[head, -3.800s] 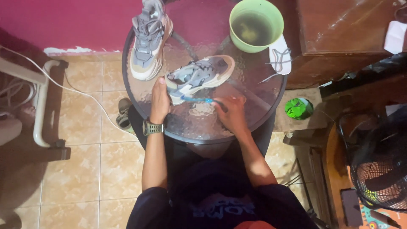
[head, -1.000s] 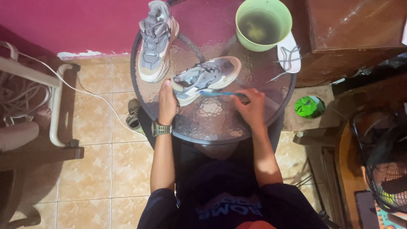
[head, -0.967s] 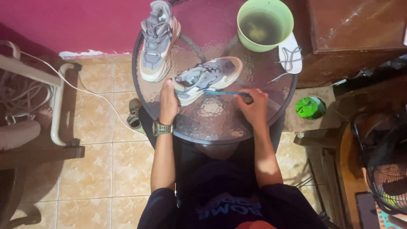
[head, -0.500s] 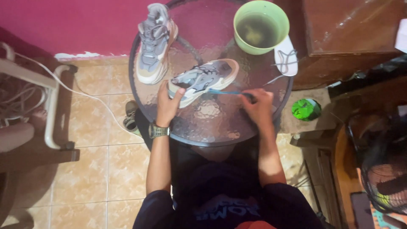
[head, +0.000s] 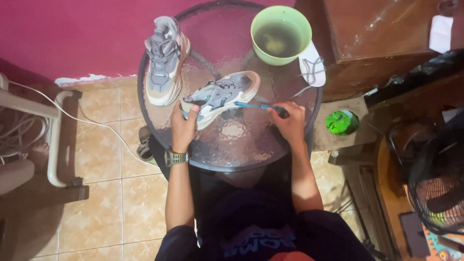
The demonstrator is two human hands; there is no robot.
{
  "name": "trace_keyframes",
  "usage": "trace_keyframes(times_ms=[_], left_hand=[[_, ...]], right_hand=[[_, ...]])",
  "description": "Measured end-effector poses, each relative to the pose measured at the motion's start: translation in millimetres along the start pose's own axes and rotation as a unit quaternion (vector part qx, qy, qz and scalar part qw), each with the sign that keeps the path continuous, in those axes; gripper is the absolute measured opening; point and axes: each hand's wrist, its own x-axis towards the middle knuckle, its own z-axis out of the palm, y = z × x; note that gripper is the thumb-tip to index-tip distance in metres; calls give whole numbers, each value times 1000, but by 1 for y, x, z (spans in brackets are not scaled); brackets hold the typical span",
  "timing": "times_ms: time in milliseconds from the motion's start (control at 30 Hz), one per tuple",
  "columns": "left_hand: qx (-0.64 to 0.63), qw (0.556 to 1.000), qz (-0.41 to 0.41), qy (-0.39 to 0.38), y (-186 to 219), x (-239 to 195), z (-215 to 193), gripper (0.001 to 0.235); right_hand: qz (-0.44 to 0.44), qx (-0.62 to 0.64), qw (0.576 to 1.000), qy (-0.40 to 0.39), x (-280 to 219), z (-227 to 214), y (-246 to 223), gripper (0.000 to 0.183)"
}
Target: The person scrubs a white and grey sneaker with a toothbrush, focusing on the upper and side panels. The person rotates the shoe to access different areas while scrubbing.
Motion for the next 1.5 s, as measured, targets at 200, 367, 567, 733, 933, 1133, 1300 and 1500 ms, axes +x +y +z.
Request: trace_keyframes(times_ms=[200,367,567,733,933,1133,1300,1500], left_hand=[[7,1000,-18,10,-6,3,1,44],[12,1000,-8,5,0,2,-1,42],[14,1000,-6,6,0,3,0,43],[9,1000,11,-6,3,1,-1,41],[9,1000,22,-1,-4,1,-1,39],[17,999,31,-5,-11,1,1,36],[15,999,35,-8,-12,1,1,37],[20,999,35,-4,-11,-1,3,40]], right_hand=[[-7,6,1000,1,-2,3,-3,10],[-4,2,1000,-12,0,1,0,9],[13,-2,1000,-3,-2,5,4,10],[12,-20,1000,-18,-3,7,1,8],[-6,-24,1000,-10,-4,10,-3,6],[-12,-12,1000,7,-3,5,0,13],[17,8,999,-40,-3,6,-25,12],[15,-31,997,69,-5,6,18,16]])
